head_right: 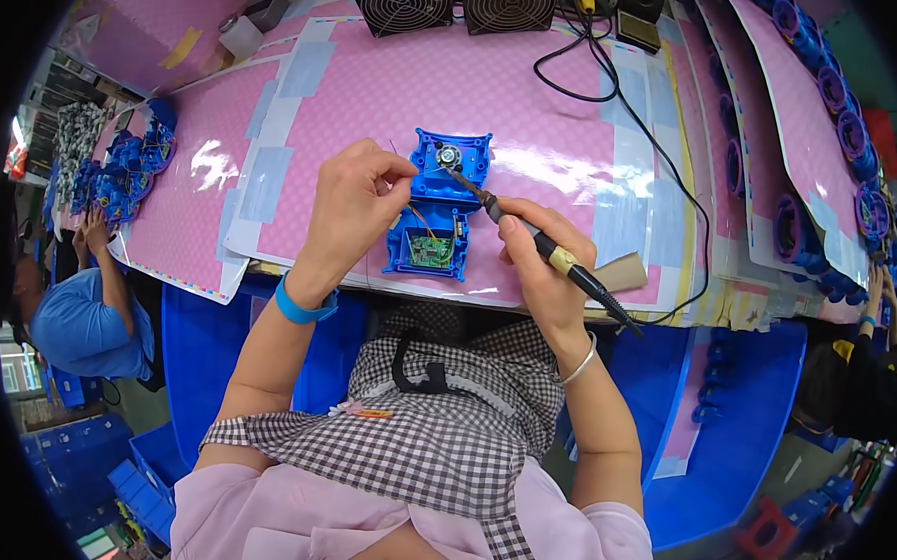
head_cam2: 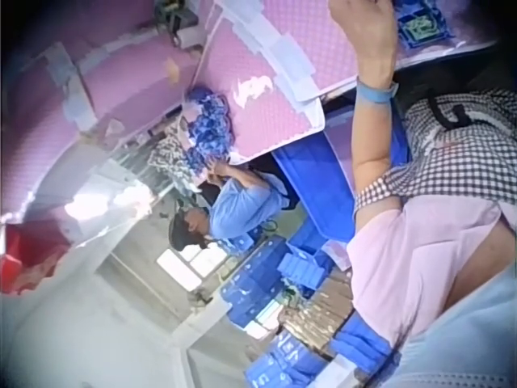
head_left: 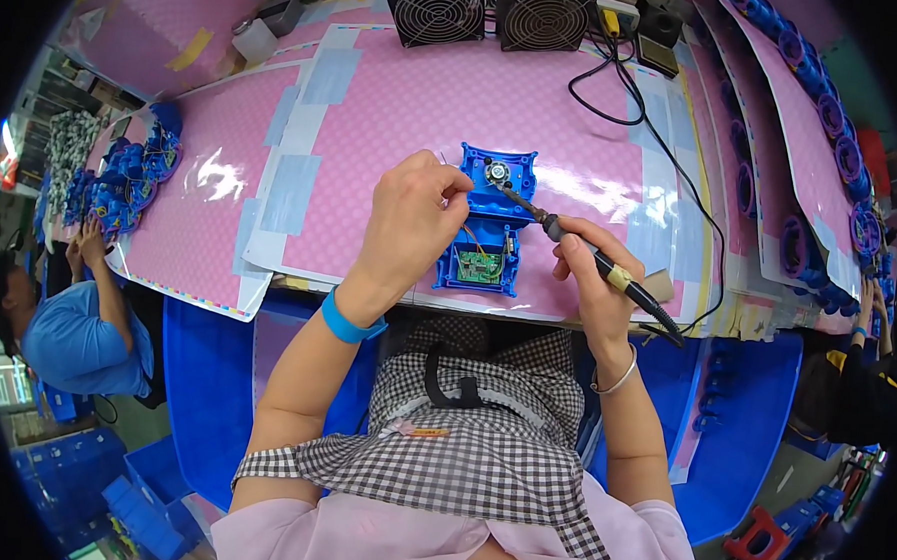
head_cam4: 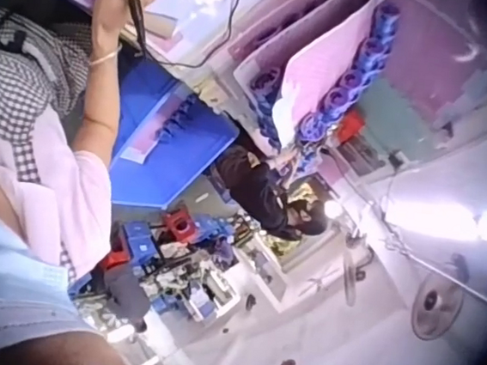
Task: Soldering or melting specific points on blue plastic toy components using a handheld soldering iron on an assembly line.
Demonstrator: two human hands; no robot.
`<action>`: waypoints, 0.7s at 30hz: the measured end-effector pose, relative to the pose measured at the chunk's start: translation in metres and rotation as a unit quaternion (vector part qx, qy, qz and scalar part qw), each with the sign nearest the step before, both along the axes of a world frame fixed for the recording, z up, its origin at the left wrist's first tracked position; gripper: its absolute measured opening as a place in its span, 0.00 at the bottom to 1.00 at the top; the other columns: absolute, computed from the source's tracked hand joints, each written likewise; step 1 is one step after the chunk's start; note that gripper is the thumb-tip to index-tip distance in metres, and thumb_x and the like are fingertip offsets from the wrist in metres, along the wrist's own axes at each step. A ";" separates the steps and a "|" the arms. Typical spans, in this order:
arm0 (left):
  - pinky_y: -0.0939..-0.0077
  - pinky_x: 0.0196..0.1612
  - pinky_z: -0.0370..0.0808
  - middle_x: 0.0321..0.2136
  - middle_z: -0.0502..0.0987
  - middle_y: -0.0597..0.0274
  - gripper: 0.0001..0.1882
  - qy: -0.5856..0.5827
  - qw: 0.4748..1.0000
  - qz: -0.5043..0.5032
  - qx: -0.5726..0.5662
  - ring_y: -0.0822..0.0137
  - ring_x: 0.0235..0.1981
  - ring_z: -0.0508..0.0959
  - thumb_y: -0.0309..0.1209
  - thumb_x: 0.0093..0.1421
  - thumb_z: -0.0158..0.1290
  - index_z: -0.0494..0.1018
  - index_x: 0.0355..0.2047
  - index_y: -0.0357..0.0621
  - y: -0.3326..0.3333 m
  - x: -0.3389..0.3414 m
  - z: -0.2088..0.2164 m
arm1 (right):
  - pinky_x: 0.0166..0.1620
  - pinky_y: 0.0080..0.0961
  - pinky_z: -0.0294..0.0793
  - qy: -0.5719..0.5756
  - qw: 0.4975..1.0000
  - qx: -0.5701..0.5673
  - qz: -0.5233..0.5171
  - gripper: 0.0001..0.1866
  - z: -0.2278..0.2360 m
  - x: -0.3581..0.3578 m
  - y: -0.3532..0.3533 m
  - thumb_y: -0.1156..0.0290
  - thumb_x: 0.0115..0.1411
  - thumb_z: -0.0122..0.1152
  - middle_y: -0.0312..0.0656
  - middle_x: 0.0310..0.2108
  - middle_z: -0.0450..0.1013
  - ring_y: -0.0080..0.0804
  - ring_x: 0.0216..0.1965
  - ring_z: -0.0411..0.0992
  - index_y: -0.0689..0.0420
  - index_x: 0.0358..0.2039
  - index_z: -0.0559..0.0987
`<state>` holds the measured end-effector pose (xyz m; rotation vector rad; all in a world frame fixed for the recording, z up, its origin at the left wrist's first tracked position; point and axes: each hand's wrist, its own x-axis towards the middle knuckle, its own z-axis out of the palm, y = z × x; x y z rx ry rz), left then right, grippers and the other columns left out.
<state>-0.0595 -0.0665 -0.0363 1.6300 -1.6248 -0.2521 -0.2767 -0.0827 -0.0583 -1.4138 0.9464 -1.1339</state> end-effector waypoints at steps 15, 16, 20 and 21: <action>0.74 0.26 0.73 0.25 0.76 0.57 0.06 -0.048 0.999 -0.004 -0.007 0.66 0.23 0.77 0.19 0.49 0.57 0.79 0.29 0.36 -0.004 -0.001 -0.001 | 0.28 0.15 0.69 0.085 0.989 -0.119 -0.002 0.10 0.002 -0.006 -0.004 0.76 0.59 0.59 0.40 0.29 0.76 0.20 0.24 0.71 0.66 0.41 0.80; 0.74 0.26 0.73 0.25 0.76 0.56 0.06 -0.066 0.997 -0.005 -0.029 0.65 0.23 0.77 0.19 0.49 0.57 0.78 0.29 0.37 -0.003 -0.002 -0.001 | 0.27 0.15 0.69 0.077 0.990 -0.114 -0.025 0.10 0.005 -0.009 -0.005 0.76 0.59 0.59 0.40 0.28 0.76 0.20 0.24 0.71 0.66 0.41 0.80; 0.72 0.28 0.74 0.25 0.76 0.56 0.06 -0.063 0.998 -0.024 -0.019 0.62 0.25 0.78 0.20 0.50 0.57 0.77 0.30 0.37 -0.003 -0.009 0.000 | 0.26 0.14 0.66 0.068 0.995 -0.048 -0.051 0.10 0.011 -0.019 -0.012 0.77 0.58 0.59 0.40 0.25 0.75 0.19 0.22 0.69 0.66 0.39 0.80; 0.70 0.29 0.74 0.25 0.76 0.55 0.06 -0.062 0.997 -0.034 -0.023 0.61 0.26 0.78 0.20 0.50 0.56 0.77 0.30 0.37 -0.005 -0.011 -0.001 | 0.26 0.14 0.66 0.068 0.996 -0.050 -0.043 0.10 0.011 -0.020 -0.014 0.77 0.58 0.59 0.40 0.25 0.75 0.19 0.22 0.69 0.66 0.39 0.80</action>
